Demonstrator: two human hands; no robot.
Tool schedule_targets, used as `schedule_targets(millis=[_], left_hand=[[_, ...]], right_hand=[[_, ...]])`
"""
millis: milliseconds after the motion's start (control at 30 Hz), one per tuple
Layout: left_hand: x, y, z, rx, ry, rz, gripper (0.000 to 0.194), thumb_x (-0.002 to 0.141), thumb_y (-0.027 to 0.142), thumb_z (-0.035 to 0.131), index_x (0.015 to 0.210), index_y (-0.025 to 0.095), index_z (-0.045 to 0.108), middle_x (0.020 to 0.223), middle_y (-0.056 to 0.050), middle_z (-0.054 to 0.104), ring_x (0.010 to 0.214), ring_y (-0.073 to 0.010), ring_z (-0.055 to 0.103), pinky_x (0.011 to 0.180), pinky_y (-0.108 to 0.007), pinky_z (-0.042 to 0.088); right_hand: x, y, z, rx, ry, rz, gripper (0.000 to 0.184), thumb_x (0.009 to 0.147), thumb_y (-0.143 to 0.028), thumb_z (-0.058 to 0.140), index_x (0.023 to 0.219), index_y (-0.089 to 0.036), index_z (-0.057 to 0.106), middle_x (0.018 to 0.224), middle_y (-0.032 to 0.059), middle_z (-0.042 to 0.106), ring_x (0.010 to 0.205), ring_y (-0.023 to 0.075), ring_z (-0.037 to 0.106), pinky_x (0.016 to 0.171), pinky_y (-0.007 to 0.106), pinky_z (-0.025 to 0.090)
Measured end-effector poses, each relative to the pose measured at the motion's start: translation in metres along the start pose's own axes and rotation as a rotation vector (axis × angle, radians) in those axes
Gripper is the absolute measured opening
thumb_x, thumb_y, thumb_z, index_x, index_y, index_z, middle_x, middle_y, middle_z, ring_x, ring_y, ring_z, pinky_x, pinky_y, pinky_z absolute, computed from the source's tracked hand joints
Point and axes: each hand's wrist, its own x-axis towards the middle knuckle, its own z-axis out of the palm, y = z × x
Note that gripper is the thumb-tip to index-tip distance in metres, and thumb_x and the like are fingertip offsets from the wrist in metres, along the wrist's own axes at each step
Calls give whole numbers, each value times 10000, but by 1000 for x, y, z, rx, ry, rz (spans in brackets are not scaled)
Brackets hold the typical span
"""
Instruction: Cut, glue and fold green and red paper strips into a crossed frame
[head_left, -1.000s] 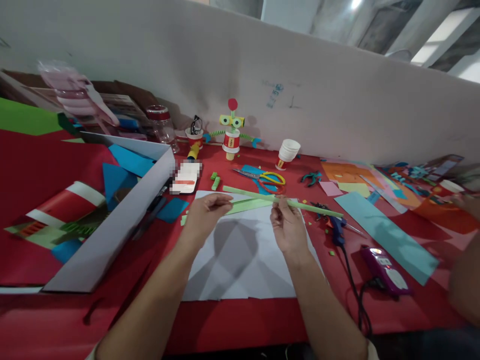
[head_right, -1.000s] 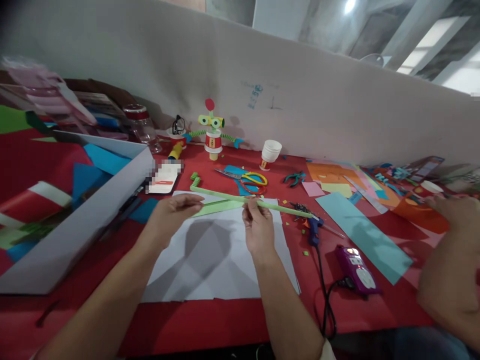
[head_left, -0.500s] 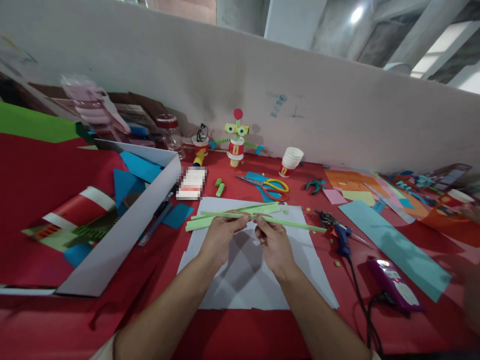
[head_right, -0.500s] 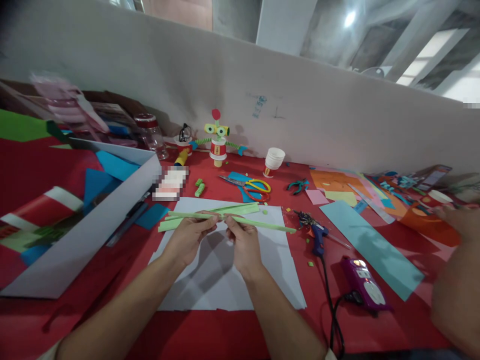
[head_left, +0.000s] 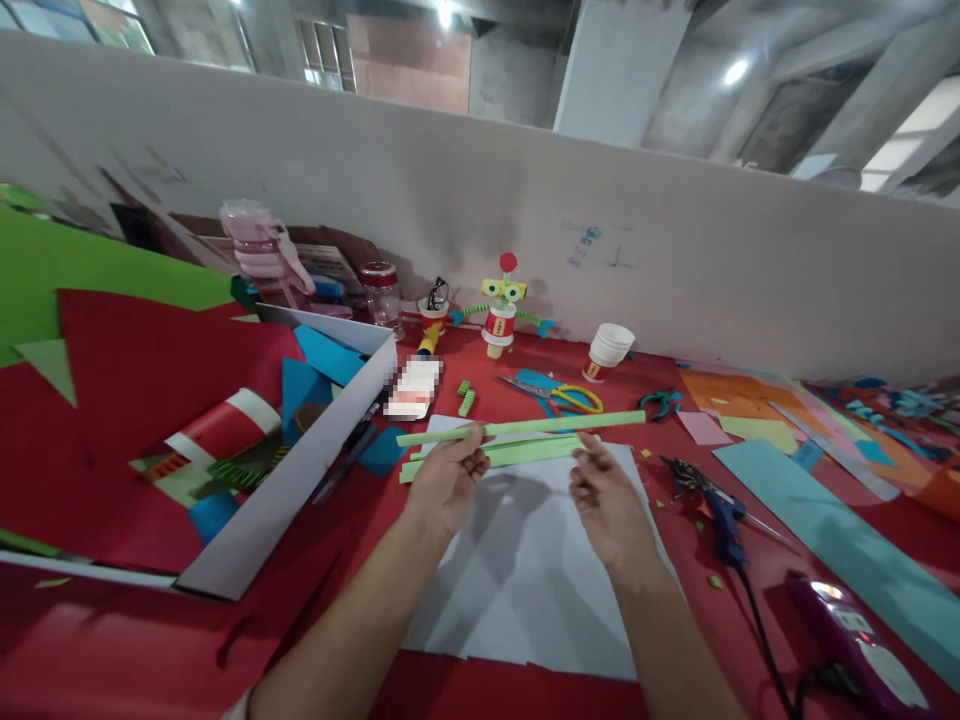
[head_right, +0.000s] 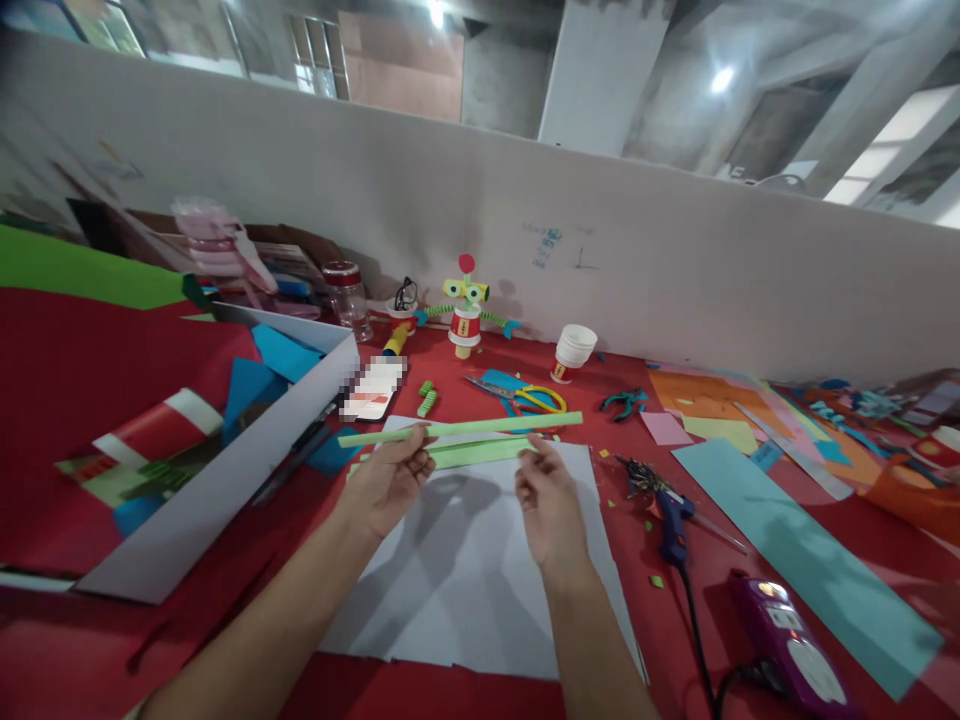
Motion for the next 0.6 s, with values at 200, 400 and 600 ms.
schedule_targets(millis=[200,400,600], left_hand=[[-11,-23,4,208,-126,-63,299,463,286,855,684,139,717,644,-14,646,518,-71,481,554,-234,419],[1,-10,-2,248,-35,144,335,427,351,838,630,141,674,672,-17,639,552,-73,478,590,-250,409],[4,3,-9,352,77,324,240,595,383,749,666,182,638,734,-19,649,684,-139,556,653,-278,417]], right_hand=[[-18,23,19,-185,-164,79,242,614,-352,814,666,-162,674,611,-12,614,491,74,466,463,212,357],[-8,12,12,-40,67,6,268,493,-312,868,578,-169,658,550,-28,581,488,67,451,462,207,349],[-10,11,13,-156,97,-86,297,531,-376,834,514,-156,635,478,-31,509,465,72,385,457,242,275]])
